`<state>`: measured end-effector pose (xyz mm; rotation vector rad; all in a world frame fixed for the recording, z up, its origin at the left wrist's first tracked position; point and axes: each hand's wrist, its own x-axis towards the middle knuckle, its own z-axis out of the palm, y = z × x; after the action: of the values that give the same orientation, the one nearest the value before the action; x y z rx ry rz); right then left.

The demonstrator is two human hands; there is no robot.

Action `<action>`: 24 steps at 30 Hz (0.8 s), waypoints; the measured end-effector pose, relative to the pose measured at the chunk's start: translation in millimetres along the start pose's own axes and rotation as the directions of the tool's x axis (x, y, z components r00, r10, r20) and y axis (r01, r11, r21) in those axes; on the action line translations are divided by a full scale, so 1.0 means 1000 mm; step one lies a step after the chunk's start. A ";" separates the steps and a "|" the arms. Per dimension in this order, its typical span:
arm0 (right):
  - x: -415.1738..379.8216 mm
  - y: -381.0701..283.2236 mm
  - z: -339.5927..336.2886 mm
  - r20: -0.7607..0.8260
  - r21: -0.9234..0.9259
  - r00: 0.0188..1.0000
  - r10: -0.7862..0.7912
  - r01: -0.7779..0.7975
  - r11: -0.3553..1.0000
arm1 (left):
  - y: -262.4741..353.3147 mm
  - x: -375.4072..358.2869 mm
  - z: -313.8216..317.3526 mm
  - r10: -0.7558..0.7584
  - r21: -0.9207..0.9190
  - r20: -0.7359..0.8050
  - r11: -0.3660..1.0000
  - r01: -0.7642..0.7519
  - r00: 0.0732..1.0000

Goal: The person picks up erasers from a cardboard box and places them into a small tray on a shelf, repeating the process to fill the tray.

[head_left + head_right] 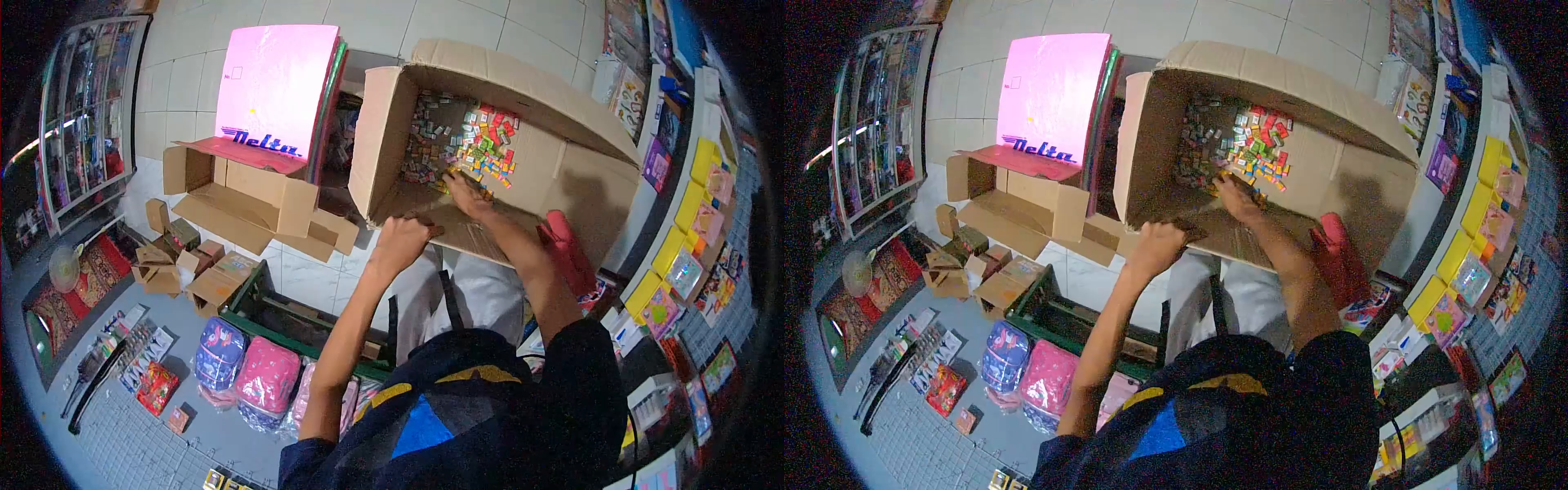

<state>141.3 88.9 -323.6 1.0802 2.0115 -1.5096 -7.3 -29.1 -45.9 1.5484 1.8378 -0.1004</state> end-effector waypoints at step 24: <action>-0.144 -0.120 -0.107 -0.263 0.291 0.916 -0.302 0.374 0.881 | 0.027 -0.006 -0.036 -0.092 -0.563 -0.435 0.804 -0.191 0.896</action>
<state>151.8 125.6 -111.1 1.0912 2.2320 -2.0599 0.1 -9.0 -5.3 1.2122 1.8964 0.8566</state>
